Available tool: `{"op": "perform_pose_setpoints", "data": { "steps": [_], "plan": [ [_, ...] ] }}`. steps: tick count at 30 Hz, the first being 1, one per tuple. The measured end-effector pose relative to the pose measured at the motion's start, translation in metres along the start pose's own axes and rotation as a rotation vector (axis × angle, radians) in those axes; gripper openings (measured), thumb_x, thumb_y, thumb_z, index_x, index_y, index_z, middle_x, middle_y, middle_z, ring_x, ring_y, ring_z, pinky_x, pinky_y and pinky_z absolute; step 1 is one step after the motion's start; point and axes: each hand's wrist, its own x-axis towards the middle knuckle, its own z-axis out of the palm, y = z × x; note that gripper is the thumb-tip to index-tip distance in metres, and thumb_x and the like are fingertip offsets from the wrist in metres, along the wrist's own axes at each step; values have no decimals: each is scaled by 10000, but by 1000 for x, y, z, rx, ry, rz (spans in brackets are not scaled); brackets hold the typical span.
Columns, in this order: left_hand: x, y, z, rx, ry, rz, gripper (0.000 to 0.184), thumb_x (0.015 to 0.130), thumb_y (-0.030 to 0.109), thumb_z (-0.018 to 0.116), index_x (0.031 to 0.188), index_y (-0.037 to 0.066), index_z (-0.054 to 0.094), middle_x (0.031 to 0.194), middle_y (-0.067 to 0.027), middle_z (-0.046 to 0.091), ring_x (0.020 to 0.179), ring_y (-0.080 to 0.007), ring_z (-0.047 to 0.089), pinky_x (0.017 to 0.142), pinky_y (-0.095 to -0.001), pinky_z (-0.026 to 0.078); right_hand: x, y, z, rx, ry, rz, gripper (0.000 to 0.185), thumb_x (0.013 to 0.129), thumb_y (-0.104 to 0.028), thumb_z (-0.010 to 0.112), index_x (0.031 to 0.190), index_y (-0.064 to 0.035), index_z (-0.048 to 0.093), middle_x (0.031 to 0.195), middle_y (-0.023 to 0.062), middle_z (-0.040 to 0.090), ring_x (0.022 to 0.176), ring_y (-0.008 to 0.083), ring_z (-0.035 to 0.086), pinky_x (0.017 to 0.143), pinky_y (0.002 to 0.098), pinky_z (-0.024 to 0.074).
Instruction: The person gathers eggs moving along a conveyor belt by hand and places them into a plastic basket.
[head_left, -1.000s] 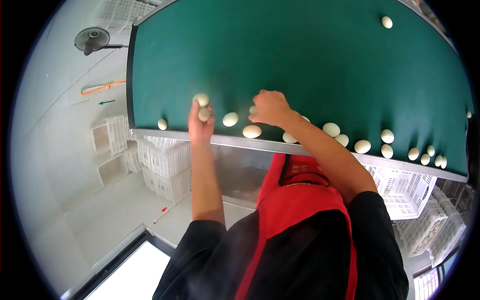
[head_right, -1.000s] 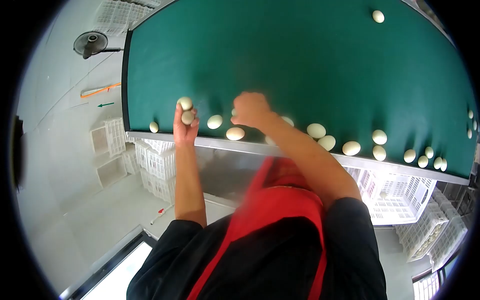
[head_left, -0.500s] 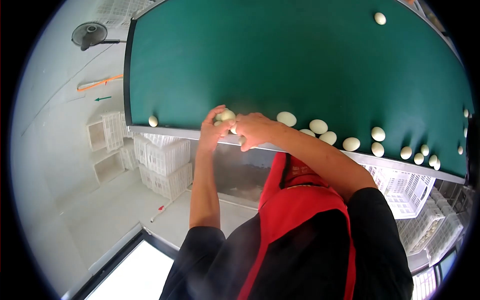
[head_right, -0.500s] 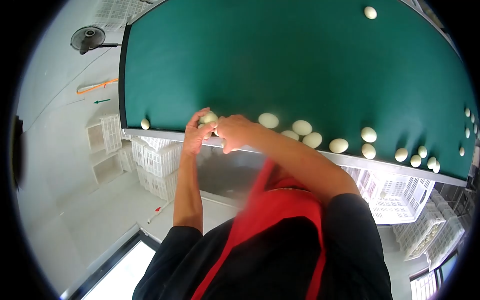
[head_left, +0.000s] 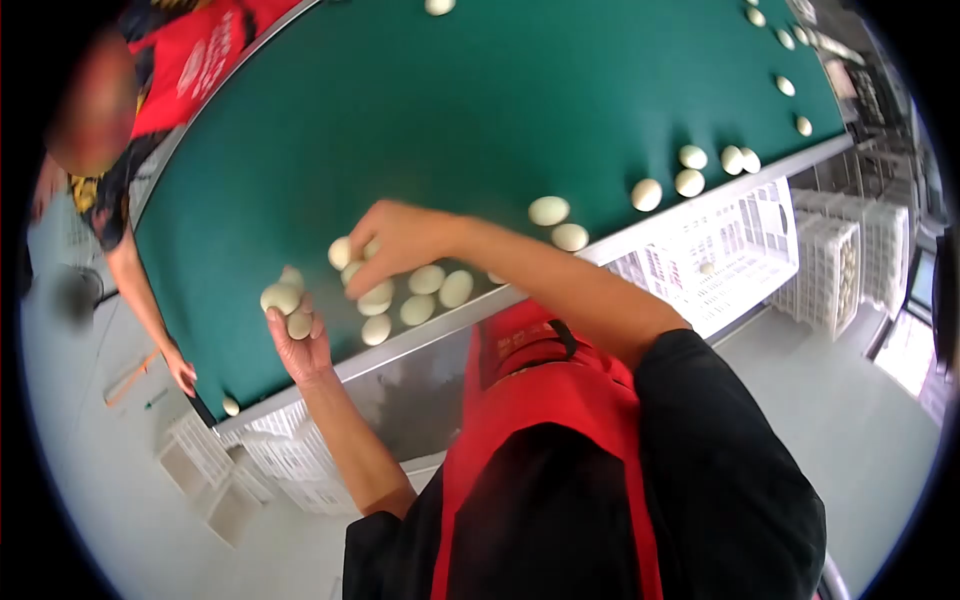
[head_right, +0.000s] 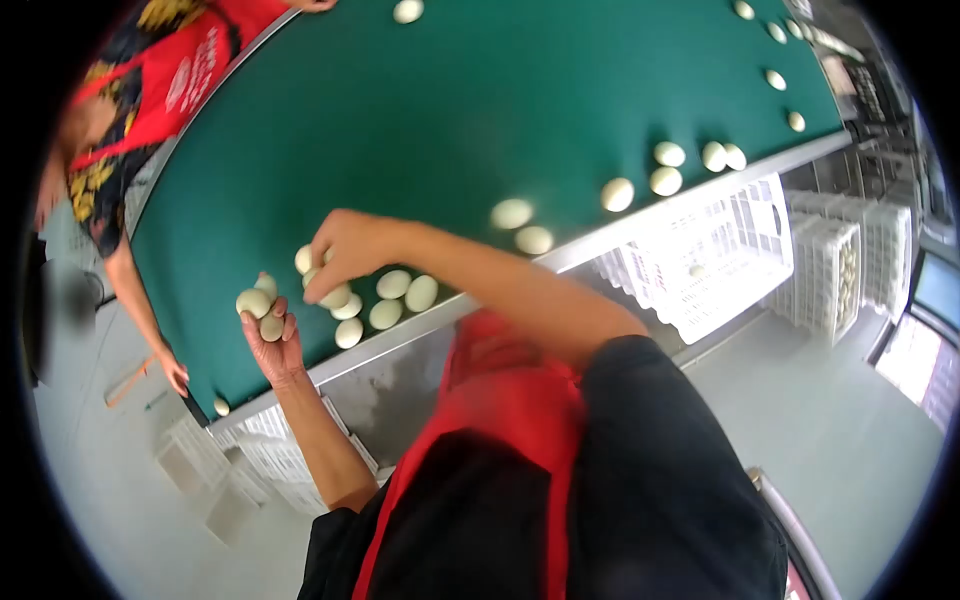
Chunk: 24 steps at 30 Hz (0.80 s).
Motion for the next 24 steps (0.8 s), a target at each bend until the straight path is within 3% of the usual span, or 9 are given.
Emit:
{"op": "perform_pose_setpoints", "data": {
  "steps": [3,5,6,8,11,15,17,21,24],
  "plan": [
    [16,-67,136,98,-206,-150,586,912,335,825,1361,73,556,1548,-186,494,877,-192,627,535,-238,512,-154,-11,-125,224,180,203,476,754,-341,895,1092,-21,794,938,76,777,801,164,686,711,350,567],
    [23,-102,197,239,-394,-241,601,868,362,865,1336,99,596,1550,-228,474,802,-184,593,453,-211,439,-243,22,-156,317,437,83,503,773,-290,886,1160,9,767,1065,104,767,890,205,716,790,359,594],
    [18,-125,238,267,-452,-323,532,792,208,858,1262,95,636,1520,-257,499,786,-195,627,452,-215,451,-287,42,-165,369,558,-10,519,782,-269,882,1189,26,753,1119,122,760,932,227,729,827,366,605],
    [-1,-176,311,481,-598,-425,512,678,16,669,1186,81,664,1475,-241,560,1091,-270,689,727,-313,619,-387,60,-176,586,738,-170,554,802,-271,878,1218,61,723,1139,169,749,966,267,740,852,386,618],
    [-21,-267,388,548,-993,-621,492,758,-32,767,1228,68,663,1512,-186,560,1220,-228,650,967,-349,577,-512,109,-178,841,1035,-93,582,845,-356,869,1205,71,708,1098,197,748,911,265,749,775,372,630],
    [-56,-355,460,763,-1013,-996,469,852,16,815,1291,85,662,1178,-50,680,874,-99,633,652,-248,501,-574,164,-148,943,1484,172,414,898,-313,820,1094,43,740,843,92,712,628,153,636,534,307,490],
    [-67,-401,464,897,-1021,-938,444,887,38,799,1303,59,645,918,-12,668,652,-66,547,526,-231,397,-576,195,-130,915,1607,322,392,903,-343,808,1006,33,758,845,69,712,608,136,605,535,306,475],
    [-70,-489,473,1068,-944,-873,401,915,87,776,1281,9,631,784,-24,636,573,-72,540,467,-236,378,-584,242,-123,796,1585,673,385,840,-365,832,871,12,759,745,68,700,591,130,603,512,297,465],
    [-71,-564,451,1421,-1219,-536,467,797,216,840,1195,36,675,1105,-94,647,915,-182,684,762,-351,575,-596,271,-128,558,1293,1013,420,758,-394,846,800,12,748,701,75,693,596,138,630,527,301,490]
  ]
}}
